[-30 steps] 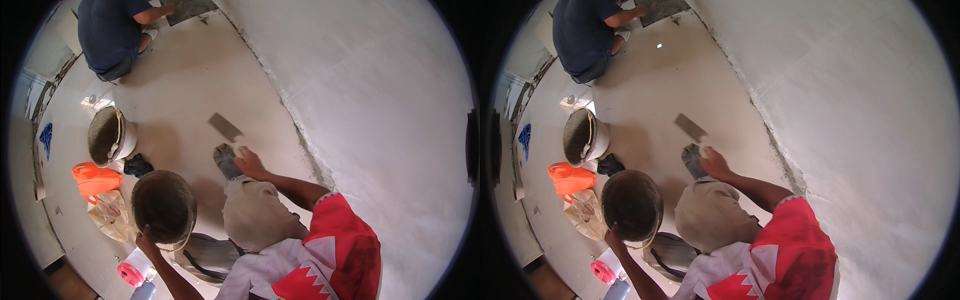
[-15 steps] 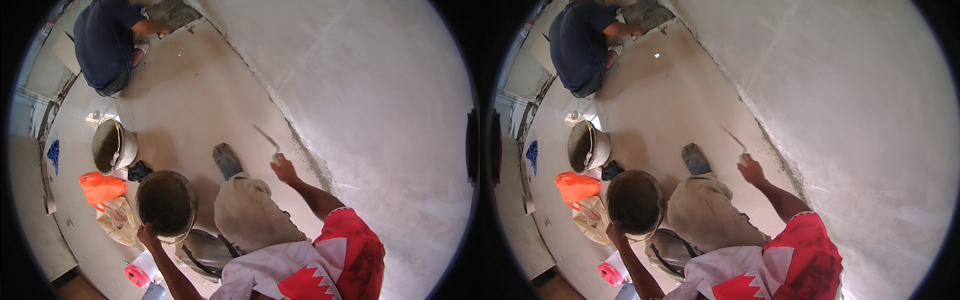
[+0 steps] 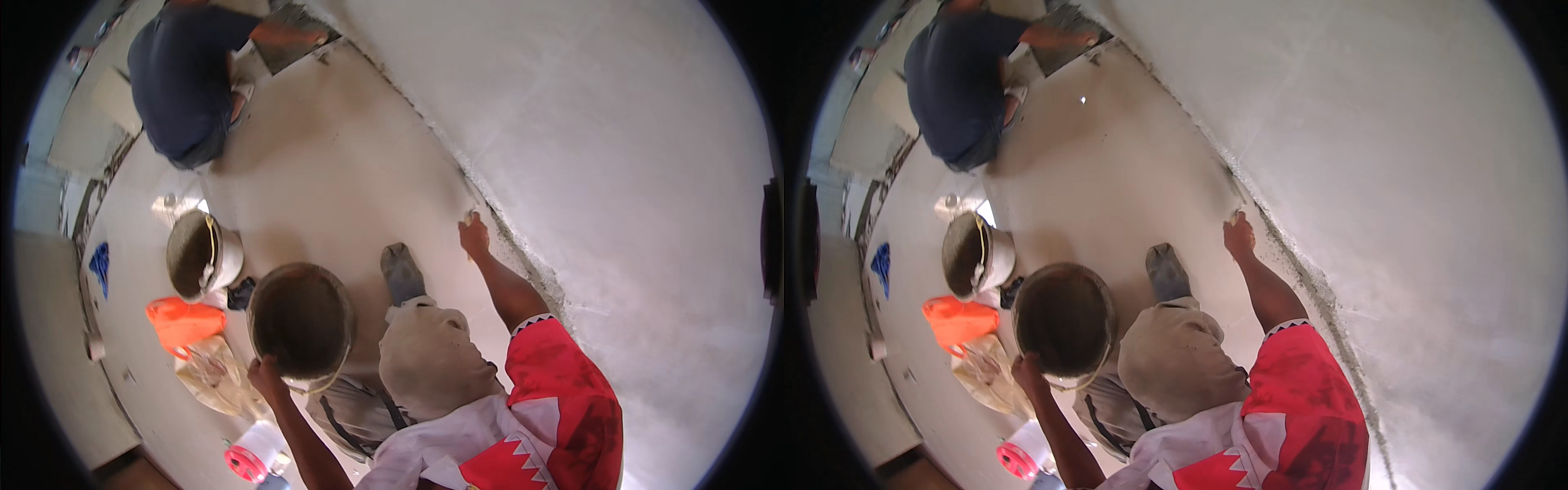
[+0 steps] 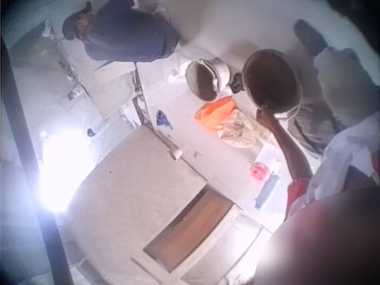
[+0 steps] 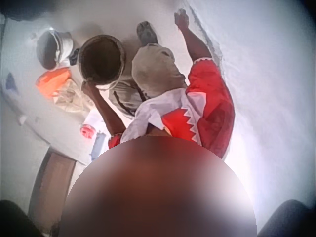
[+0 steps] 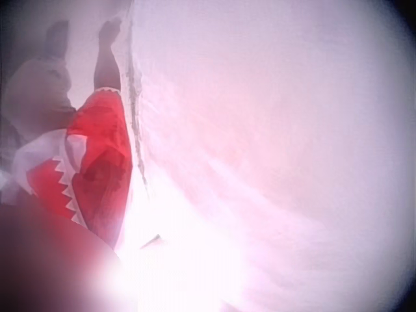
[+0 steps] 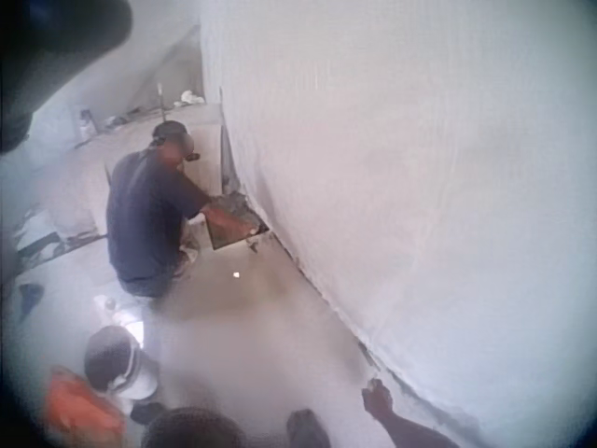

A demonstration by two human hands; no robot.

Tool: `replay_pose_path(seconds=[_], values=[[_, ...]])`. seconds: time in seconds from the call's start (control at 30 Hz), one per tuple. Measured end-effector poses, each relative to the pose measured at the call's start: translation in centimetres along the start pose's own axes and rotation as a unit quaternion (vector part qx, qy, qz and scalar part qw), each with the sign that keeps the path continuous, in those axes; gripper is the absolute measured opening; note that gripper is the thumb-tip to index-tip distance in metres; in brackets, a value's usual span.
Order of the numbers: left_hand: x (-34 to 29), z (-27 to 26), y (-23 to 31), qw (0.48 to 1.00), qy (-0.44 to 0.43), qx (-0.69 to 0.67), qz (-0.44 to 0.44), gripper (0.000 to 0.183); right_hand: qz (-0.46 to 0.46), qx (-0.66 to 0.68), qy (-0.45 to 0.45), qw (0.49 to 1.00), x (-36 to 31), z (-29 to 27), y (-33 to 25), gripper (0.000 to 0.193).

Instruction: The person scoops wet cement from a pile into a bucket using a trowel, then carries the bucket into a room and applies the cement along the floor edge near a wall. Another person is also working nearby with a separate bucket.

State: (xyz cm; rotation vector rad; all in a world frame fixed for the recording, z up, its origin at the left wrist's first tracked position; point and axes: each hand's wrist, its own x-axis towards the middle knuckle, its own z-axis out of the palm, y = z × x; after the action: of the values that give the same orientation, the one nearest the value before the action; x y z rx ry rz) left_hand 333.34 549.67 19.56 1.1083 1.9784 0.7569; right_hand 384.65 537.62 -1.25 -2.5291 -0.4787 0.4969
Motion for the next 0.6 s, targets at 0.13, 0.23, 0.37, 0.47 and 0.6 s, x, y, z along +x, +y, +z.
replay_pose_path(seconds=[0.13,0.23,0.37,0.47,0.6], values=[[0.9,1.3,0.6,0.997,0.006,0.046,0.065,0.030,-0.054,0.000,0.024,0.998,-2.2,-2.0,-2.2,0.051],[1.4,0.8,0.9,0.983,0.022,0.156,0.096,0.038,-0.059,0.124,-0.153,0.979,-6.5,-4.6,-5.4,0.054],[1.0,0.4,1.5,0.977,0.032,0.194,0.087,0.043,-0.305,0.048,-0.256,0.916,-10.6,-6.4,-12.4,0.045],[0.7,0.6,1.9,0.981,0.034,0.165,0.097,0.041,-0.469,-0.060,-0.357,0.806,-11.0,-5.9,-17.9,0.040],[0.4,1.0,2.2,0.979,0.032,0.190,0.071,0.038,-0.494,-0.237,-0.430,0.718,-11.7,-2.7,-23.9,0.036]])
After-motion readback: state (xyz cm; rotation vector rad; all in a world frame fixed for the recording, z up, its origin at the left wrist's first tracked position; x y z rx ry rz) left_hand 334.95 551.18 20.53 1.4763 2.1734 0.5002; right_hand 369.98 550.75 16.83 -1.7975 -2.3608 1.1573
